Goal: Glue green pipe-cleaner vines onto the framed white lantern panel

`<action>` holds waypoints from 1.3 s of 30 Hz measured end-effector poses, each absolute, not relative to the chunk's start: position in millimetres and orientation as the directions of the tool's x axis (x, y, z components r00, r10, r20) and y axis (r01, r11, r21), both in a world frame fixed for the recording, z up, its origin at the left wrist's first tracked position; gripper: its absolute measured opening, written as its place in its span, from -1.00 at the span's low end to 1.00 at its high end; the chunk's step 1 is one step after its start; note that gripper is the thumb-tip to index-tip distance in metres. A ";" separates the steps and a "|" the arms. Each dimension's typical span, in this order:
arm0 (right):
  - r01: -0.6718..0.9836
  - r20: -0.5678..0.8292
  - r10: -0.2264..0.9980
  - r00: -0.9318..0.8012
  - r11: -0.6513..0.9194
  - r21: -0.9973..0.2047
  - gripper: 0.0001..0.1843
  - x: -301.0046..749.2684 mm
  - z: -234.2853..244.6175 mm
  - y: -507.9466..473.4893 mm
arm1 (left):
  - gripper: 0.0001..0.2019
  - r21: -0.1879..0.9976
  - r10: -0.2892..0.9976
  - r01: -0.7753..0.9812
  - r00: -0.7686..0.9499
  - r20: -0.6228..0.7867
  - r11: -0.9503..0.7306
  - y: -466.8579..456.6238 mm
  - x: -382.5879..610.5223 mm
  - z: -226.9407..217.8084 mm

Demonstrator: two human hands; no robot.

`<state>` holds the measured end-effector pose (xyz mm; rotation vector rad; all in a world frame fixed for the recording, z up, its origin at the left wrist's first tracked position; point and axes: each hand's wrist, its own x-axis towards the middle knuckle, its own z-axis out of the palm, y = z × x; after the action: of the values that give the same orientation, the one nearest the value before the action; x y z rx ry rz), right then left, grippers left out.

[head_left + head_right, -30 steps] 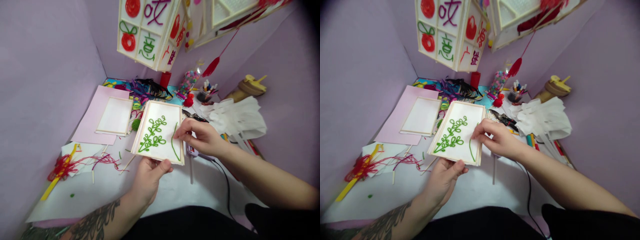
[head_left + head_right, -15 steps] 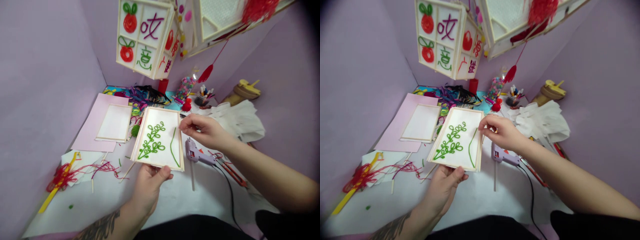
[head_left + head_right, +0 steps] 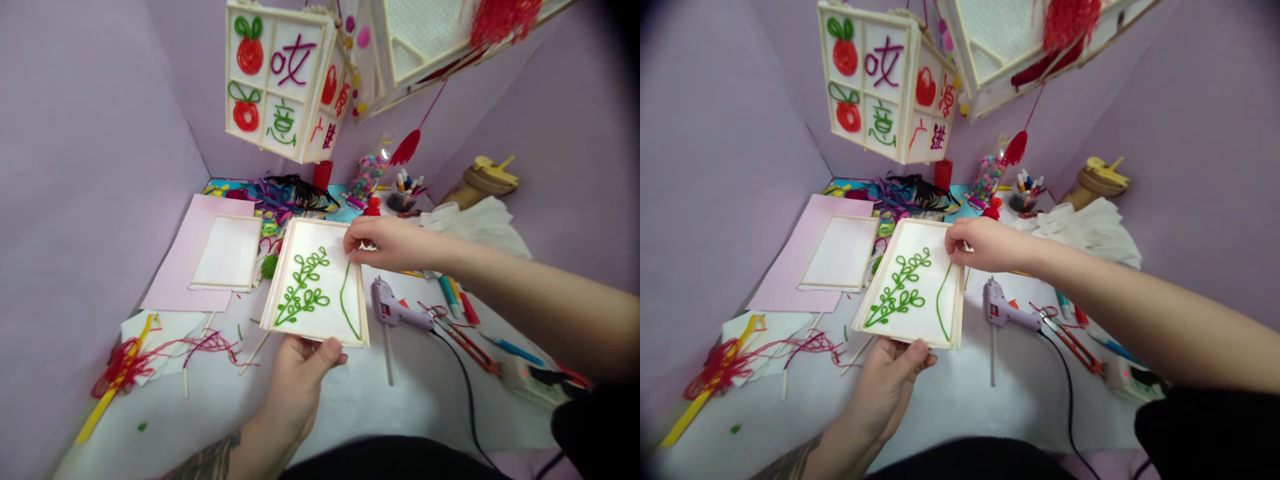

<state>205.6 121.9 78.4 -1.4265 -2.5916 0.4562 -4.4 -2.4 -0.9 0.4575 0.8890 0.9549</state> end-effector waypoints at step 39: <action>0.765 0.239 0.765 -0.599 0.634 -0.111 -0.80 218.2 76.9 112.4 | -0.54 0.678 0.854 -0.521 0.276 -0.441 0.519 -2.7 -4.8 -1.7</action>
<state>218.2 112.4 76.9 -1.2409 -2.5931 -0.0048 -4.8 -2.7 -1.7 0.4463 0.8766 0.9651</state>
